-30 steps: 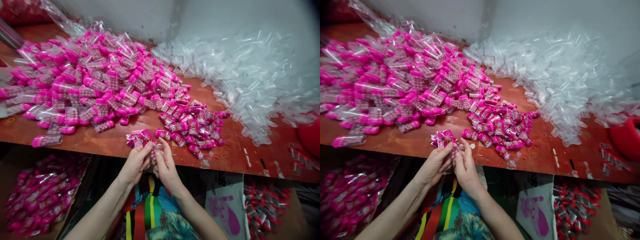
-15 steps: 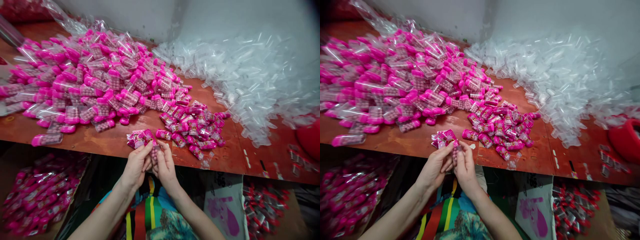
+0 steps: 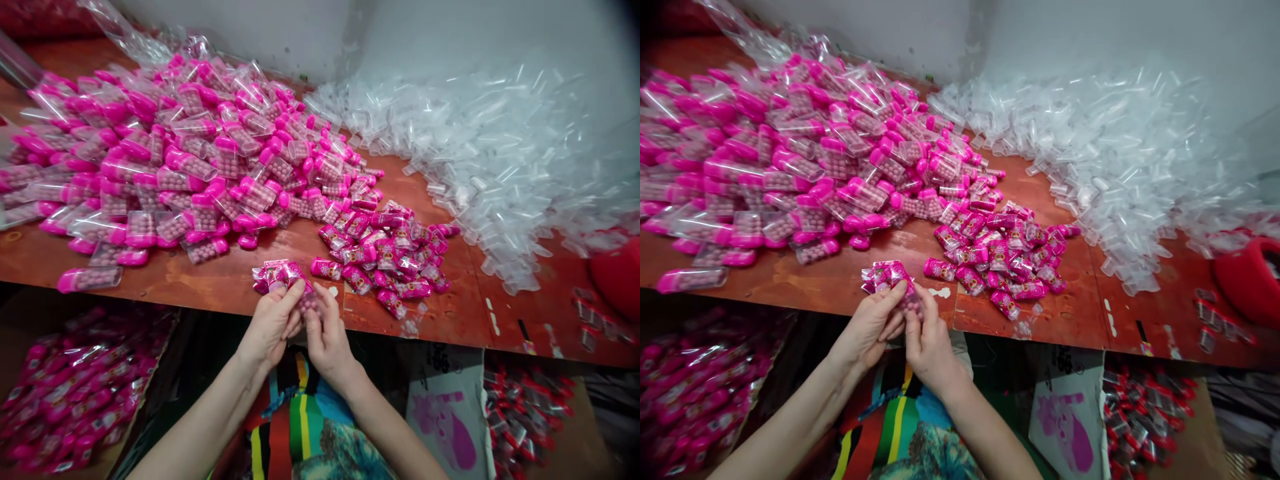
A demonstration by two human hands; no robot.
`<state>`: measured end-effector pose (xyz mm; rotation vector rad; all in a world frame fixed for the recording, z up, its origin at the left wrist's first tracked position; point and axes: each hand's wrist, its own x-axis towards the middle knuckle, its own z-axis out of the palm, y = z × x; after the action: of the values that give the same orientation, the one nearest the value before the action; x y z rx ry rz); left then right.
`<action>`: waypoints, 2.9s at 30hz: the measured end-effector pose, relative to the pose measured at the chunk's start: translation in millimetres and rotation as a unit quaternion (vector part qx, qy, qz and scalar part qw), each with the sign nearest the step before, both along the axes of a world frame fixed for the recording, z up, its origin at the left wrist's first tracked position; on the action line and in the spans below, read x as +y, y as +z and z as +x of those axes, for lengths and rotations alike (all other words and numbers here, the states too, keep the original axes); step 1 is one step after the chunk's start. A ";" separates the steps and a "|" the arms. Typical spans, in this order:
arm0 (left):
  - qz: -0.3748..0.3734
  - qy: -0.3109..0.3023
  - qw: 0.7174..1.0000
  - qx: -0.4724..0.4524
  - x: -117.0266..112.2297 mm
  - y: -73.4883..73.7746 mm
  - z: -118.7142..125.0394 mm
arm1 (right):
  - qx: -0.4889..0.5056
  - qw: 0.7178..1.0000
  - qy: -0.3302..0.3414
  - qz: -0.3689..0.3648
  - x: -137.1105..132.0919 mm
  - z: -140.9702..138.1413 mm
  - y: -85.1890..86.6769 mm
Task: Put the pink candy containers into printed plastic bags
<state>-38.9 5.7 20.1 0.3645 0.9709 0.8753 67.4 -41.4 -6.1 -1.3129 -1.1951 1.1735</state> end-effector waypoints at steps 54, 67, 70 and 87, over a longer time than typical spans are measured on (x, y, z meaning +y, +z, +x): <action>0.108 0.030 0.988 0.104 -14.7 -5.8 14.9 | 0.324 0.936 0.003 -0.141 3.2 14.4 -25.9; 0.193 0.017 0.960 0.203 -21.6 -9.4 5.9 | 0.298 0.946 -0.033 -0.128 25.9 37.5 0.9; 0.260 0.061 0.896 0.355 -13.7 -8.7 -17.4 | 0.316 0.940 -0.122 -0.037 51.0 78.9 32.4; 0.309 -0.030 0.740 0.597 4.1 -37.6 -49.1 | -0.469 0.873 0.074 0.114 64.8 -27.9 -18.4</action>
<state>-88.0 9.8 -17.6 1.6740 1.7980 0.8485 39.6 23.4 -24.5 -1.6736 -2.0790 0.4082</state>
